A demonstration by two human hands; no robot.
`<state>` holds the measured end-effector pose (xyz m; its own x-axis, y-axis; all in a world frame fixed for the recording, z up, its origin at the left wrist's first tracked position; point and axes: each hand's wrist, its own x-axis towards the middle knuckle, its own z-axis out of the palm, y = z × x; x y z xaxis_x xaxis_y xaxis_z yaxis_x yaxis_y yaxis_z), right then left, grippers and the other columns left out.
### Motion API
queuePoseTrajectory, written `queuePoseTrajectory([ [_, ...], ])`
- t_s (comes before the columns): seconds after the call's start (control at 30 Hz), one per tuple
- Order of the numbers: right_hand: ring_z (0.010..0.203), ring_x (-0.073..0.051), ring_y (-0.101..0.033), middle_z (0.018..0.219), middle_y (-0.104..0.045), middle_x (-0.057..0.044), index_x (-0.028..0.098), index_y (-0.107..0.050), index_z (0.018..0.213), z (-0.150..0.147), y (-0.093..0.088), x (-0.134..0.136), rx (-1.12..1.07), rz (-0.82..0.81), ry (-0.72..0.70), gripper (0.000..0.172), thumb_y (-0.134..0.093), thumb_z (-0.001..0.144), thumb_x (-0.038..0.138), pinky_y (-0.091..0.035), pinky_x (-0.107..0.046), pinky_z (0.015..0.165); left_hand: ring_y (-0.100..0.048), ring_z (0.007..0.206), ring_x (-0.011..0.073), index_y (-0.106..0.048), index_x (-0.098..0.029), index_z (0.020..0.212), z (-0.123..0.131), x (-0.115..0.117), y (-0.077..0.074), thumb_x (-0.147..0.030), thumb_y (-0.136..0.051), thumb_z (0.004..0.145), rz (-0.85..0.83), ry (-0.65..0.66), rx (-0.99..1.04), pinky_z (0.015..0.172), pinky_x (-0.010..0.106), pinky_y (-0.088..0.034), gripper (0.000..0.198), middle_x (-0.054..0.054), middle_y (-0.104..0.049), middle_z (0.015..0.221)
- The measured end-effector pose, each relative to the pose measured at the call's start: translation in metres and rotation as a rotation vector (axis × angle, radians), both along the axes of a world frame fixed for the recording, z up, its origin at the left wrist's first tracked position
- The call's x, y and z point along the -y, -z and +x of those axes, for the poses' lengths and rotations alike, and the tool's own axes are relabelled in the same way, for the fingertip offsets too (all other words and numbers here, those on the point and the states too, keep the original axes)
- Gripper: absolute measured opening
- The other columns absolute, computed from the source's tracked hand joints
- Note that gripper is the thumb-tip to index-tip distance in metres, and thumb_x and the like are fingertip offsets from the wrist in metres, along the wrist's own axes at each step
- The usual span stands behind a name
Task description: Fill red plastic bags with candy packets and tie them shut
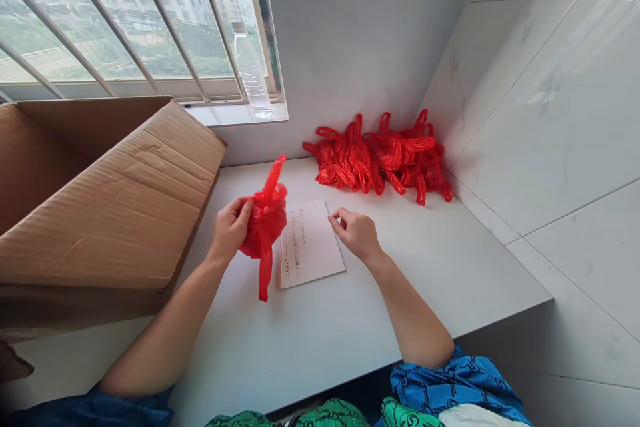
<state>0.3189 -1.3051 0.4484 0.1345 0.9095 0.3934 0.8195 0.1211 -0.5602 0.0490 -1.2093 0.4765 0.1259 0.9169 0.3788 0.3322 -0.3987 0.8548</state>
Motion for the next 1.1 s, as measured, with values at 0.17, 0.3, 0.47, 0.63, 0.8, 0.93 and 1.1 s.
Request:
queuePoseTrajectory([
  [0.17, 0.051, -0.013, -0.05, 0.056, -0.057, 0.004, 0.026, -0.064, 0.081, -0.002, 0.0, 0.0, -0.005, 0.001, -0.022, 0.029, -0.047, 0.096, 0.045, -0.033, -0.024, 0.054, -0.051, 0.067, 0.013, -0.064, -0.019, 0.088, -0.005, -0.002, -0.012, -0.048, -0.054, 0.092, -0.039, -0.07, 0.21, 0.06, 0.022, -0.04, 0.031, 0.0, -0.059, 0.075],
  [0.3, 0.051, -0.014, -0.051, 0.055, -0.057, 0.004, 0.026, -0.064, 0.081, -0.002, 0.002, 0.0, 0.0, -0.005, -0.03, 0.03, -0.047, 0.096, 0.045, -0.034, -0.024, 0.054, -0.049, 0.065, 0.0121, -0.064, -0.018, 0.084, 0.001, 0.005, -0.012, -0.047, -0.055, 0.092, -0.038, -0.018, 0.205, 0.059, 0.021, -0.04, 0.031, -0.001, -0.057, 0.073],
  [0.47, 0.053, -0.014, -0.054, 0.058, -0.06, 0.004, 0.026, -0.065, 0.084, -0.002, 0.002, 0.001, 0.004, -0.006, -0.04, 0.029, -0.046, 0.097, 0.044, -0.035, -0.025, 0.056, -0.054, 0.064, 0.0124, -0.067, -0.019, 0.092, 0.01, 0.012, -0.009, -0.052, -0.055, 0.091, -0.26, 0.238, 0.309, 0.06, 0.022, -0.045, 0.035, 0.0, -0.062, 0.077],
  [0.63, 0.057, -0.015, -0.056, 0.061, -0.062, 0.002, 0.025, -0.065, 0.088, -0.006, 0.002, 0.0, -0.021, 0.055, 0.033, 0.025, -0.047, 0.096, 0.04, -0.036, -0.026, 0.056, -0.062, 0.073, 0.0177, -0.069, -0.021, 0.107, 0.003, 0.004, 0.001, -0.053, -0.05, 0.093, -0.295, 0.249, -0.1, 0.064, 0.026, -0.048, 0.04, 0.004, -0.068, 0.084],
  [0.8, 0.07, -0.02, -0.058, 0.075, -0.066, -0.003, 0.024, -0.061, 0.085, -0.022, 0.004, -0.001, -0.016, 0.192, 0.029, 0.021, -0.046, 0.095, 0.033, -0.043, -0.029, 0.062, -0.063, 0.104, 0.0223, -0.066, -0.025, 0.114, 0.007, 0.014, -0.001, -0.043, -0.043, 0.098, 0.056, 0.153, -0.445, 0.087, 0.033, -0.05, 0.033, 0.006, -0.065, 0.119],
  [0.93, 0.092, -0.024, -0.061, 0.097, -0.069, -0.007, 0.023, -0.062, 0.095, -0.043, 0.007, 0.0, 0.031, 0.211, -0.079, 0.021, -0.044, 0.097, 0.032, -0.049, -0.036, 0.08, -0.053, 0.126, 0.0234, -0.059, -0.027, 0.128, 0.023, 0.035, 0.006, -0.037, -0.038, 0.102, 0.216, 0.412, -0.624, 0.106, 0.039, -0.042, 0.035, 0.006, -0.057, 0.137],
  [1.1, 0.135, -0.026, -0.045, 0.142, -0.054, -0.012, 0.019, -0.044, 0.141, -0.06, 0.021, 0.001, 0.122, 0.07, -0.289, 0.047, -0.037, 0.101, 0.042, -0.033, -0.046, 0.115, -0.046, 0.135, 0.0238, -0.06, -0.024, 0.128, 0.033, 0.045, 0.035, -0.031, -0.033, 0.103, 0.267, 0.396, -0.869, 0.117, 0.047, -0.031, 0.038, 0.007, -0.053, 0.144],
])
